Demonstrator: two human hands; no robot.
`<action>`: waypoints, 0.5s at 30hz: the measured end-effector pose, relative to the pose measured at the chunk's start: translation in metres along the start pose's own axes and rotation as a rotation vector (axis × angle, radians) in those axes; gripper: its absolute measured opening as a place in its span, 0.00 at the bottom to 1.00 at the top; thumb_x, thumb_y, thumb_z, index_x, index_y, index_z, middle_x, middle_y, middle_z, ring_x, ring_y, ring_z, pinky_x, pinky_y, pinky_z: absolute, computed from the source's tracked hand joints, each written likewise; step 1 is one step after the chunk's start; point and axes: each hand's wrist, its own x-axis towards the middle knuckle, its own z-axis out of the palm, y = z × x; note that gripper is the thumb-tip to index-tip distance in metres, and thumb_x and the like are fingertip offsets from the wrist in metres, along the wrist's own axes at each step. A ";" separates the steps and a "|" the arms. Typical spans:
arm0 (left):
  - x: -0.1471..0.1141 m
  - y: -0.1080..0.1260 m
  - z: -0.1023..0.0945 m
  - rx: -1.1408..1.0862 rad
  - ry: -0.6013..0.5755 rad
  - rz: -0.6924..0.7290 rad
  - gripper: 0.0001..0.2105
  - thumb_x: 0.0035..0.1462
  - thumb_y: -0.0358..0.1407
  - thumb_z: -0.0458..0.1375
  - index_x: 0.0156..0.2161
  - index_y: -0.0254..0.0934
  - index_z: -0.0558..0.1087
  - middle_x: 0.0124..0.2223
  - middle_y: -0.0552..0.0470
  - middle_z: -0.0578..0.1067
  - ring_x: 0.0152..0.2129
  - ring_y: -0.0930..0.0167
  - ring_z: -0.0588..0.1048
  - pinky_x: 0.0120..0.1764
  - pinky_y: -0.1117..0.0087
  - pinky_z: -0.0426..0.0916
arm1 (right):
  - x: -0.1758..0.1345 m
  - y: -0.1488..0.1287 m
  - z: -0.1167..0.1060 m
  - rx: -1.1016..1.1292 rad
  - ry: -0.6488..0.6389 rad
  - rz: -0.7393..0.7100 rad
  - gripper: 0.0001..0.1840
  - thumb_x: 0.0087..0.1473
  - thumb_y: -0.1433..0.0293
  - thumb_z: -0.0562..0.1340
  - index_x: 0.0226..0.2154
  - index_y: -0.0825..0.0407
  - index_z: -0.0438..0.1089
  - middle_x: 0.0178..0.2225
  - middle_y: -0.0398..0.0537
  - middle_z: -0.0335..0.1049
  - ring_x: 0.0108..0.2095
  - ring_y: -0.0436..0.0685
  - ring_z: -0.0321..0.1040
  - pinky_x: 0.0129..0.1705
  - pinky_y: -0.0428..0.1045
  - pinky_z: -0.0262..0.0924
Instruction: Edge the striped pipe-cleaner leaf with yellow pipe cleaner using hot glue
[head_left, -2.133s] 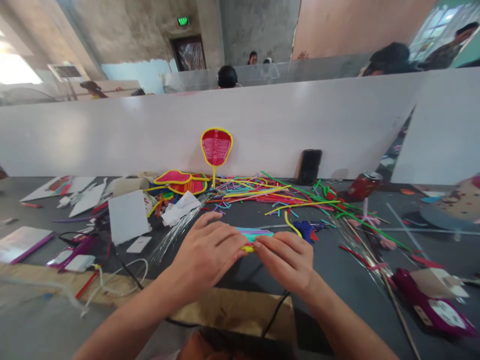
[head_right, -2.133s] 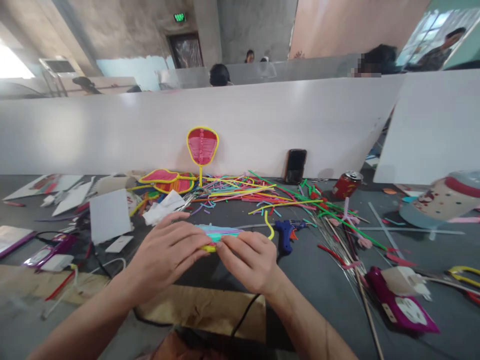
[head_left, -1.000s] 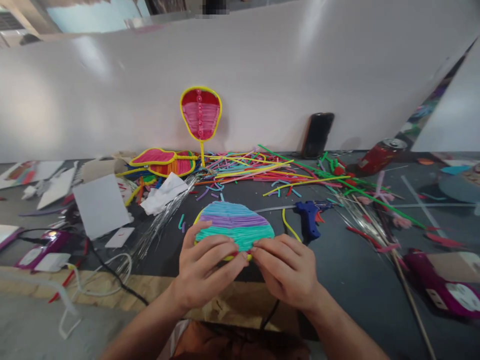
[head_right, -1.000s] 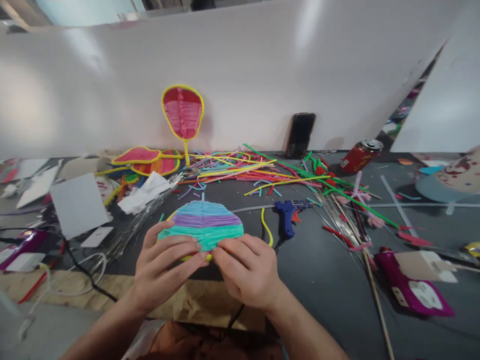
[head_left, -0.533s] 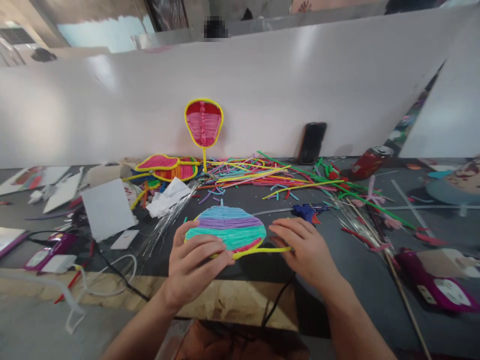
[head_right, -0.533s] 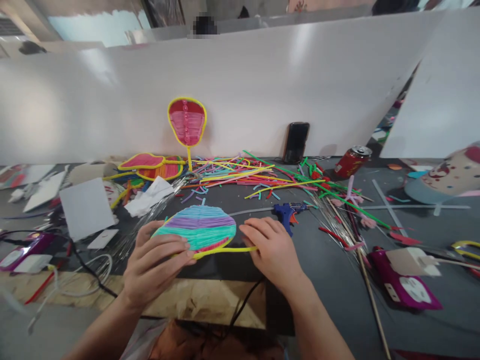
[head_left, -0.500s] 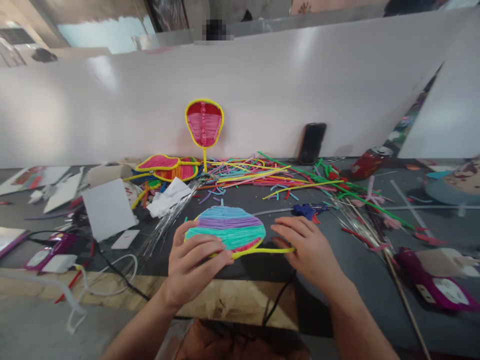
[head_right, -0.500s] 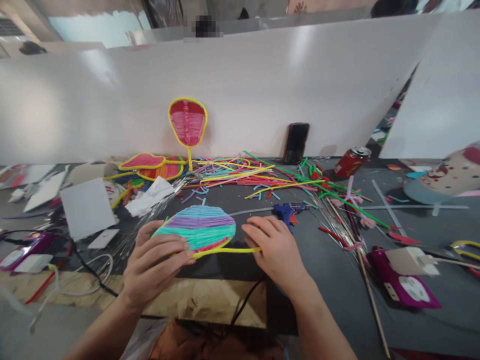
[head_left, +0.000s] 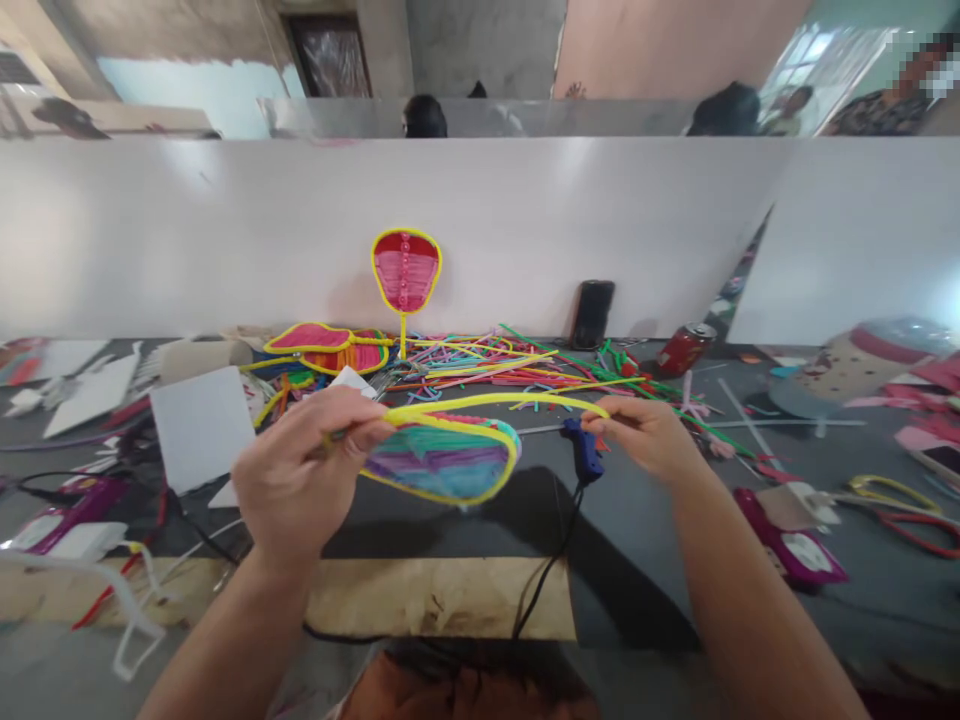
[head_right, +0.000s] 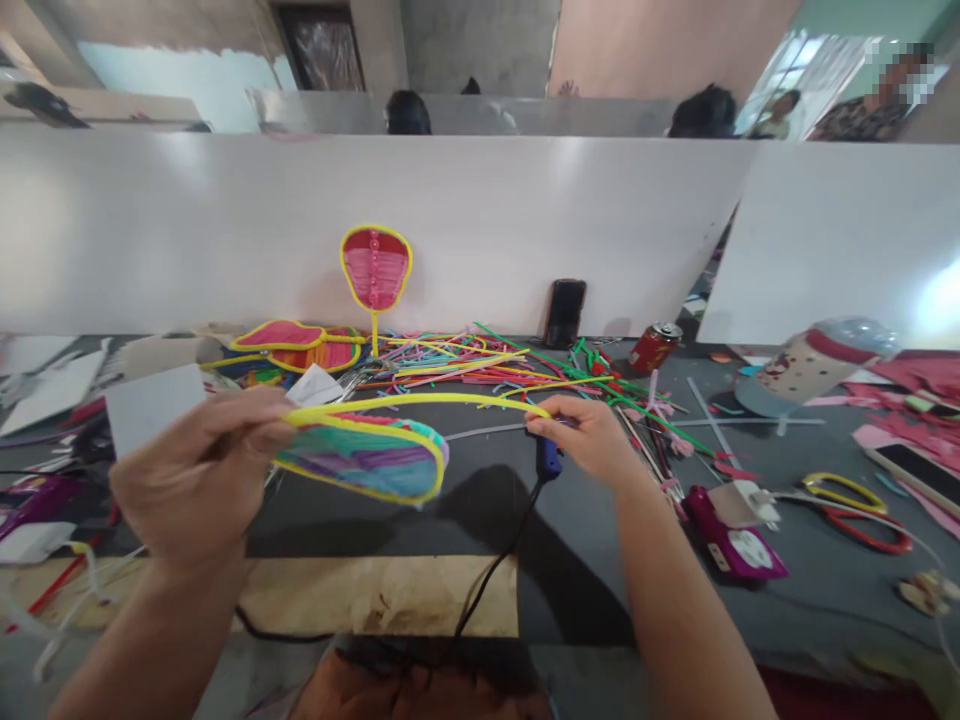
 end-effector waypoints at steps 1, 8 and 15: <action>0.006 0.001 -0.001 -0.012 -0.009 -0.096 0.01 0.50 0.33 0.66 0.30 0.40 0.78 0.26 0.57 0.77 0.23 0.73 0.73 0.28 0.73 0.67 | 0.004 0.001 -0.001 0.007 -0.007 0.038 0.16 0.51 0.56 0.63 0.28 0.52 0.75 0.26 0.46 0.74 0.26 0.55 0.69 0.28 0.49 0.64; 0.013 -0.018 0.011 -0.384 -0.437 -0.629 0.11 0.45 0.42 0.68 0.27 0.34 0.77 0.23 0.54 0.73 0.19 0.76 0.67 0.20 0.77 0.60 | 0.009 0.036 0.003 -0.183 0.051 0.209 0.25 0.55 0.62 0.56 0.53 0.54 0.65 0.47 0.54 0.72 0.44 0.58 0.70 0.41 0.51 0.66; 0.004 -0.028 0.024 -0.448 -0.570 -0.723 0.12 0.46 0.42 0.67 0.27 0.32 0.77 0.23 0.54 0.72 0.19 0.76 0.66 0.21 0.77 0.60 | -0.003 0.062 0.007 -0.589 -0.046 0.578 0.17 0.57 0.63 0.55 0.24 0.54 0.71 0.26 0.58 0.74 0.34 0.64 0.73 0.37 0.54 0.61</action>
